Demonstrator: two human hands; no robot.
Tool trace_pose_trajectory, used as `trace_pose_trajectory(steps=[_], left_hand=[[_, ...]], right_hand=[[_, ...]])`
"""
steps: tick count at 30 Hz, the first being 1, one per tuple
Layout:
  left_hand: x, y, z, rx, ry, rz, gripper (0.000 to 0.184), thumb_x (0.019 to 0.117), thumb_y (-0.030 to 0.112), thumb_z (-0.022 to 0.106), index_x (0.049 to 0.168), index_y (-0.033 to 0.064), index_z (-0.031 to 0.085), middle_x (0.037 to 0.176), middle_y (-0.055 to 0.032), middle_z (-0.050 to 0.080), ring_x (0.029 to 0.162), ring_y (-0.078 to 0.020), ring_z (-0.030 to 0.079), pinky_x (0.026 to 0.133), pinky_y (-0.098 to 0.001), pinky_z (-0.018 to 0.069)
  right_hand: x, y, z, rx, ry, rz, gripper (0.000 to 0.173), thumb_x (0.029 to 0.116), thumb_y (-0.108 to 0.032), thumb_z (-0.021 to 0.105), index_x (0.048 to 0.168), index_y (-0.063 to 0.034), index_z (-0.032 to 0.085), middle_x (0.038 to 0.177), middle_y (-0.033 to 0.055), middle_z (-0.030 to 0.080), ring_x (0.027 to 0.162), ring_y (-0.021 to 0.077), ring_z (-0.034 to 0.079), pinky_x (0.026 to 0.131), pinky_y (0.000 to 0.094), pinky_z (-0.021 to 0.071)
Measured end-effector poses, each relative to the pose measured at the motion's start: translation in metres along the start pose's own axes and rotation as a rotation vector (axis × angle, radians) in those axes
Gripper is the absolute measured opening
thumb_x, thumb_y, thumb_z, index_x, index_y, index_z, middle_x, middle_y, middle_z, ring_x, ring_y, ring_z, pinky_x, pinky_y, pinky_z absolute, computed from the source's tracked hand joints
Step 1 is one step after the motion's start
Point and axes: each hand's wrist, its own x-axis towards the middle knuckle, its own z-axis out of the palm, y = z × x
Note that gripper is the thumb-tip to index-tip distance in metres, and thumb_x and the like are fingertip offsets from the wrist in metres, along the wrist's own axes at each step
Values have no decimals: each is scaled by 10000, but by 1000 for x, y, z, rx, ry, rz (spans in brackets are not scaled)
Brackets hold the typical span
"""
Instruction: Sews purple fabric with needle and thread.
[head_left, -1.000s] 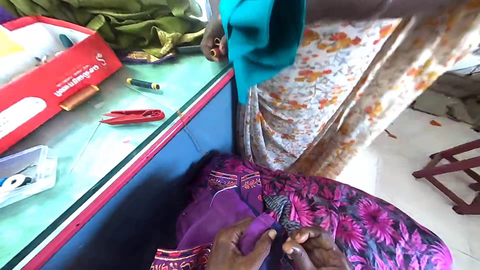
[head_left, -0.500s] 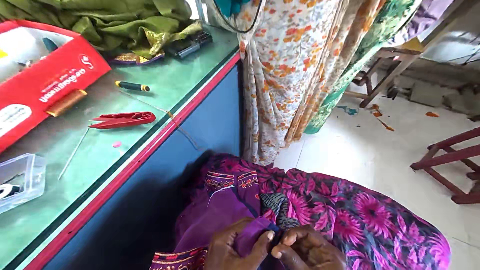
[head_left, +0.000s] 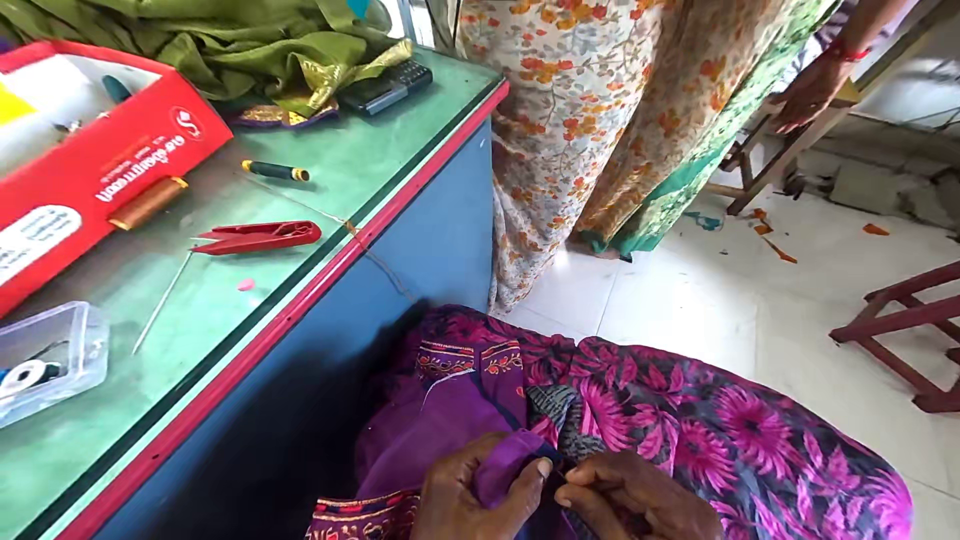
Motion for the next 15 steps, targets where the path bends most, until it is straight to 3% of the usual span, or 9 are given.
trace_pose_trajectory(steps=[9,15], left_hand=[[2,-2,-2,30,1,14,17,870,73,711,863,65,725,794,124,693,740,98,630,699,-128,542],[4,-3,-5,104,-16,42,72,869,114,709,852,44,722,806,98,697,751,101,625,704,-121,534]], right_hand=[[2,-7,-3,-253,-1,-74,110,930,-103,720,929,3,750,909,121,738,820,67,687,778,136,537],[10,-8,-9,-410,-75,-151,147,980,-155,659,943,-40,742,912,116,728,899,153,690,850,189,529]])
